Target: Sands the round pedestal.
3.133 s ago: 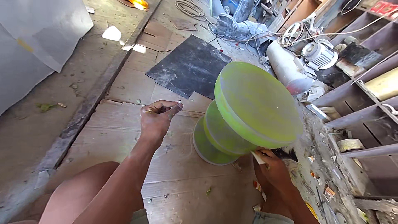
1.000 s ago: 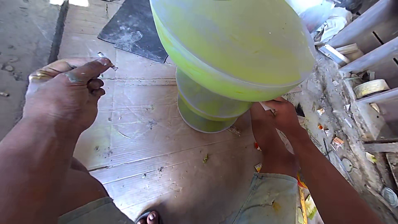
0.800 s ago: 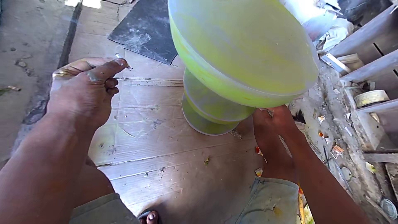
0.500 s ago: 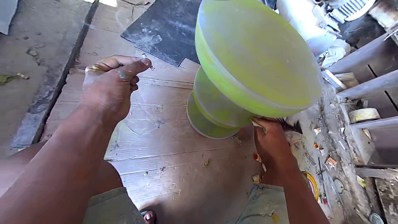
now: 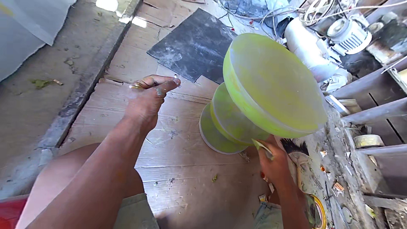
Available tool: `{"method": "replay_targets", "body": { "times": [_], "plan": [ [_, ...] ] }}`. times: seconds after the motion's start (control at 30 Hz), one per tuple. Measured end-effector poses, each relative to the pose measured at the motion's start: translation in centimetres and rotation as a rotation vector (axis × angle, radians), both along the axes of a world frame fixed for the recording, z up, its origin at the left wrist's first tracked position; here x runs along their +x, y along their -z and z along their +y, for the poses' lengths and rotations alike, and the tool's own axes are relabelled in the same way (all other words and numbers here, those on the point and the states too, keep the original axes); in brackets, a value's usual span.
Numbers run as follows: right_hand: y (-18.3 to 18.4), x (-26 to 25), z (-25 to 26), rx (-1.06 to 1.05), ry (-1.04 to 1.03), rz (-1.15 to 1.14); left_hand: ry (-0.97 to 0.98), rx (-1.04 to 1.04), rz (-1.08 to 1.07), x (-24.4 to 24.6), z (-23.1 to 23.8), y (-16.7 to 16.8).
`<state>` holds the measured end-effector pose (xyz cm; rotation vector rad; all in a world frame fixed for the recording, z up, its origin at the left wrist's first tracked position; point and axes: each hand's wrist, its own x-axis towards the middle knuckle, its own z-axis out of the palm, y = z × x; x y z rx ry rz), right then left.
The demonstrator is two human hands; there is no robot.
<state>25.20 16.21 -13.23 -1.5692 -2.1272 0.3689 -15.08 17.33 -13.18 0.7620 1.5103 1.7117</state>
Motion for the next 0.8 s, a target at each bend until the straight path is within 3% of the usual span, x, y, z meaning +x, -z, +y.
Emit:
{"method": "replay_targets", "body": {
  "times": [0.13, 0.2, 0.4, 0.8],
  "plan": [
    [-0.7, 1.2, 0.4, 0.005, 0.151, 0.33, -0.027, 0.016, -0.029, -0.6, -0.3, 0.0],
    [-0.6, 1.1, 0.2, -0.002, 0.18, 0.385, -0.027, 0.021, -0.033, -0.8, -0.3, -0.1],
    [0.6, -0.4, -0.6, 0.096, -0.002, 0.111, -0.035, 0.038, -0.053, -0.9, -0.4, -0.4],
    [0.7, -3.2, -0.3, 0.123, -0.133, -0.031, -0.035, 0.055, -0.111, -1.0, -0.3, -0.5]
  ]
}}
